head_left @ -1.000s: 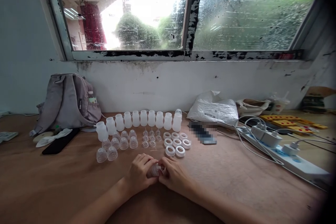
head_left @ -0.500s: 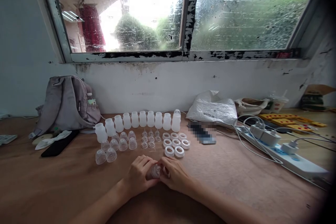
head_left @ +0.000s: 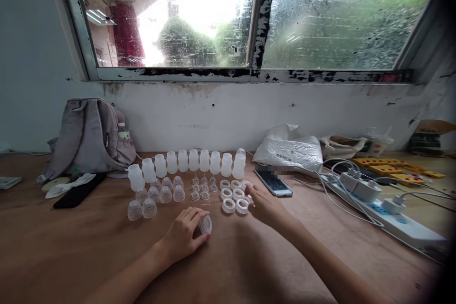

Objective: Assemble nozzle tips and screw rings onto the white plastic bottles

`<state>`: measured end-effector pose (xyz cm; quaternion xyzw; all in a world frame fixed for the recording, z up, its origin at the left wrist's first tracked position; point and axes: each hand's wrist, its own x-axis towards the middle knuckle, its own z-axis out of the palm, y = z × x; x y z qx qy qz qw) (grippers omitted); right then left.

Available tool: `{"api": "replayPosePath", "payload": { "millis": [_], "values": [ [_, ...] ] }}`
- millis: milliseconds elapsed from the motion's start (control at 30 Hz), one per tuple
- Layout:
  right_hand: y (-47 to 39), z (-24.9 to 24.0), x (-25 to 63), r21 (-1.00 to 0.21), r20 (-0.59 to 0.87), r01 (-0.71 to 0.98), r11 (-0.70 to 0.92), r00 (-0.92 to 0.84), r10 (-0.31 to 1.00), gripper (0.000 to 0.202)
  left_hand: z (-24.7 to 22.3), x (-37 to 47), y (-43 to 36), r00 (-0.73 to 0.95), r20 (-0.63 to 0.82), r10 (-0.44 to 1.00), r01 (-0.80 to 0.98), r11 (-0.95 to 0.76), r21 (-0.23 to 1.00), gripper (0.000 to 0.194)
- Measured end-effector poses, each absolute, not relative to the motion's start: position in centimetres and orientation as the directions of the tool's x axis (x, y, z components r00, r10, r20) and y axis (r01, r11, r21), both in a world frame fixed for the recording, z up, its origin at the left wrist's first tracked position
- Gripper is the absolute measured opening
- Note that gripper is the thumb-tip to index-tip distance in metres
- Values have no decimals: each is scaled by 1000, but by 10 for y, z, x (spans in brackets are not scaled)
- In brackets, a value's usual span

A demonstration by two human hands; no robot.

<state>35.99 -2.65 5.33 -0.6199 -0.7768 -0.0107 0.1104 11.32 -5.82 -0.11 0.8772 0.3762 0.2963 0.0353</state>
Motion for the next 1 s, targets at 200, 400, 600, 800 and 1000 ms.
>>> {"api": "replayPosePath", "payload": {
  "millis": [200,400,600,800,1000],
  "values": [
    [-19,63,385,-11,-33,998,59,-59,998,15,0,113,-58,544,478,689,635,-711,302,37],
    [-16,56,376,-186,119,951,249,-230,966,14,2,112,-58,553,458,696,653,-704,280,37],
    [-18,34,347,-274,388,797,538,-420,820,17,4,110,-57,551,452,701,662,-697,275,36],
    [6,23,317,-63,397,840,540,-475,785,17,6,110,-58,555,455,696,658,-702,271,34],
    [31,25,295,146,245,871,469,-491,836,21,6,110,-57,554,455,697,664,-700,263,34]
  ]
}}
